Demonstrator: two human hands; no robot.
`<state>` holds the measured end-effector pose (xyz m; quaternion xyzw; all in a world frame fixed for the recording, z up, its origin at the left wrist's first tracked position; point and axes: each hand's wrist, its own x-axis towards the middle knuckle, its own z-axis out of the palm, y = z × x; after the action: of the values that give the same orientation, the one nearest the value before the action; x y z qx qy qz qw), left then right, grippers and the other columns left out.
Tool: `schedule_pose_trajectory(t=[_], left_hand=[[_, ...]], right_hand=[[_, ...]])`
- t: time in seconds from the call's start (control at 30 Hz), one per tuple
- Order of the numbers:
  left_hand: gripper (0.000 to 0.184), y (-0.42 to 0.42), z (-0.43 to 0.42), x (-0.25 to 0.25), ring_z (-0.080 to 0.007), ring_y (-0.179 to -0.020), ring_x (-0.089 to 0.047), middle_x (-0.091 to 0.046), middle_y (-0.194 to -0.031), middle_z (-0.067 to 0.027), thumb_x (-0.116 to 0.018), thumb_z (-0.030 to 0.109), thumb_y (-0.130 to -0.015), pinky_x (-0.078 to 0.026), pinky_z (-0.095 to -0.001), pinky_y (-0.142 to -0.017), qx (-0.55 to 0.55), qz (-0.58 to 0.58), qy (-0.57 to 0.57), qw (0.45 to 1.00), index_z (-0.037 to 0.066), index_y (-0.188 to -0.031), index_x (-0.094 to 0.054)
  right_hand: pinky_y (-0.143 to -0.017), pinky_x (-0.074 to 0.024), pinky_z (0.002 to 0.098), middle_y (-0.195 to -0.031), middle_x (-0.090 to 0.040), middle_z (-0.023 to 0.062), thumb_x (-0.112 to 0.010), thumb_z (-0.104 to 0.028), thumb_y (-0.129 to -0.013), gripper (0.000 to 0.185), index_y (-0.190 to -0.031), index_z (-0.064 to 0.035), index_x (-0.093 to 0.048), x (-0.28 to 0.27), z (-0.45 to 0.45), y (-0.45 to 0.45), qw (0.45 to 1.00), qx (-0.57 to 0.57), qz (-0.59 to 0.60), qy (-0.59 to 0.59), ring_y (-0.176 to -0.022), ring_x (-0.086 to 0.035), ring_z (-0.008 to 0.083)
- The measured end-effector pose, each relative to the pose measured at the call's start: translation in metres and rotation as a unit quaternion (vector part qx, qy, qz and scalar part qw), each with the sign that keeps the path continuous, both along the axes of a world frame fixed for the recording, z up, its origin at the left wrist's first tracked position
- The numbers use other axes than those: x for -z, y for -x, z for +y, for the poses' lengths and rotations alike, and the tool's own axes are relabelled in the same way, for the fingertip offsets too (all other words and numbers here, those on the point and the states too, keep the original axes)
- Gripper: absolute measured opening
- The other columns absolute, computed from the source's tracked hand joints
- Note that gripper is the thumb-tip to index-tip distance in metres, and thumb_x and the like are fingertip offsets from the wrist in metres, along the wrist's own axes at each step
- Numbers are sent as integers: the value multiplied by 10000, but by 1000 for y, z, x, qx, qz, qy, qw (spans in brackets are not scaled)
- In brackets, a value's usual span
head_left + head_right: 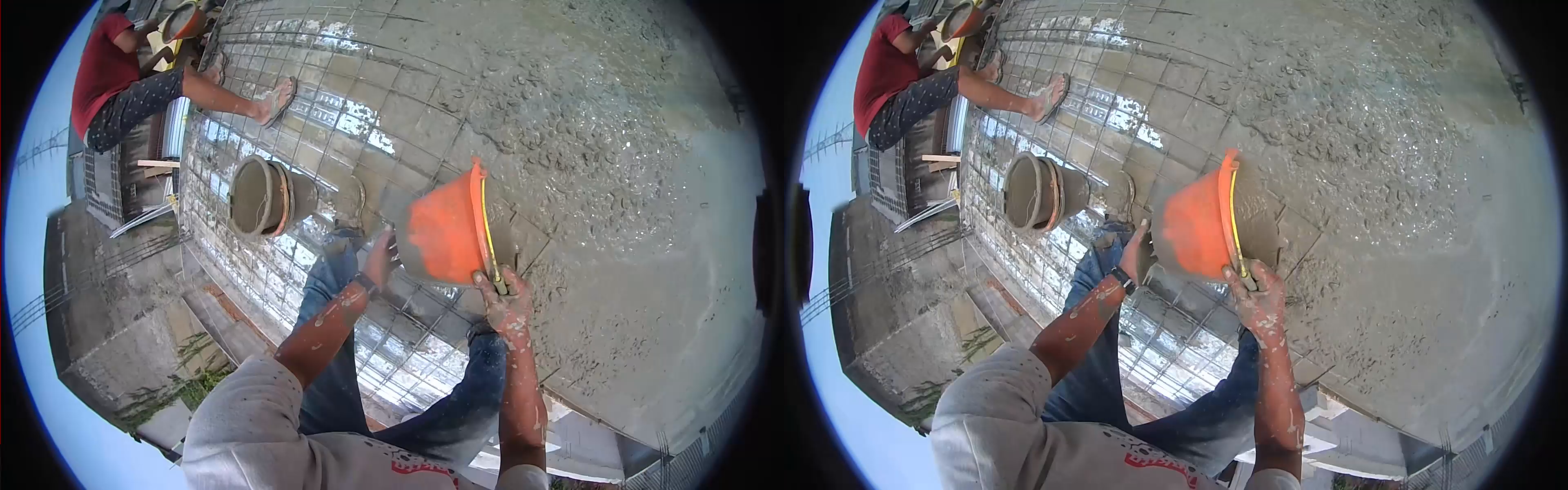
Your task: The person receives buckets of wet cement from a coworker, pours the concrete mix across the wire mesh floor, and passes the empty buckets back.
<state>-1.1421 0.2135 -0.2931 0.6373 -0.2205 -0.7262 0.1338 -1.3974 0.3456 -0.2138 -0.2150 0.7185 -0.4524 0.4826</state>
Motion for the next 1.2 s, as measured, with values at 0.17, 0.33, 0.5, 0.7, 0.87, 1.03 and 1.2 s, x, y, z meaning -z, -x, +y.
schedule_pose_trajectory(t=[0.17, 0.33, 0.5, 0.7, 0.87, 1.03, 1.2], left_hand=[[696, -184, -141, -153, -282, -1284, -395, -366, -1434, -105, -431, 563, -928, -376, -449, -993, -53, -155, 246, 955, 109, -1438, -297], [788, -323, -224, -200, -282, -1356, -300, -268, -1496, -96, -402, 656, -891, -339, -462, -1013, -117, -230, 313, 914, 148, -1473, -249], [671, -467, -269, -104, -218, -996, -591, -569, -1167, -71, -511, 599, -873, -493, -328, -817, -156, -130, 78, 976, 72, -1284, -452], [697, -520, -246, -39, -220, -961, -588, -559, -1183, -126, -775, 238, -762, -497, -330, -734, -160, -393, 61, 903, 46, -1330, -421], [749, -416, -274, -88, -324, -1261, -409, -392, -1382, -207, -710, 324, -828, -348, -440, -1028, 34, -476, 325, 817, -16, -1387, -347], [410, -258, -289, -112, -243, -1082, -542, -547, -1197, -149, -622, 104, -868, -428, -374, -952, -7, -201, 381, 902, -24, -1238, -502], [335, -254, -248, 39, -236, -1033, -562, -562, -1172, -122, -517, 147, -903, -443, -362, -923, -181, -75, 199, 960, 9, -1209, -510]], right_hand=[[-662, -521, 416, -836, -639, 146, -735, -113, -647, 360, -986, -52, -629, -24, -221, -202, 924, -176, 166, 296, -742, -627, 349], [-741, -521, 382, -1003, -630, 133, -628, -149, -735, 322, -1043, -59, -609, -76, -348, -387, 861, -354, 216, 295, -922, -623, 276], [-837, -497, 423, -1075, -591, 118, -596, -223, -799, 334, -1090, -61, -560, 15, -342, -582, 813, -533, 185, 141, -1026, -580, 310], [-846, -462, 454, -1084, -559, 233, -751, -330, -763, 739, -1297, 50, -410, 13, -438, -358, 955, -145, 249, 73, -1011, -553, 374], [-848, -479, 362, -1187, -574, 225, -770, -401, -732, 760, -1231, 104, -499, 93, -554, -215, 938, -287, 133, -141, -998, -590, 273], [-847, -478, 357, -1059, -651, 158, -707, -422, -778, 528, -1122, -26, -652, 63, -464, -224, 973, -213, -58, -67, -941, -623, 254], [-785, -487, 294, -935, -665, 95, -741, -277, -801, 436, -1109, 14, -637, 12, -375, -242, 994, -96, -33, 42, -866, -608, 148]])
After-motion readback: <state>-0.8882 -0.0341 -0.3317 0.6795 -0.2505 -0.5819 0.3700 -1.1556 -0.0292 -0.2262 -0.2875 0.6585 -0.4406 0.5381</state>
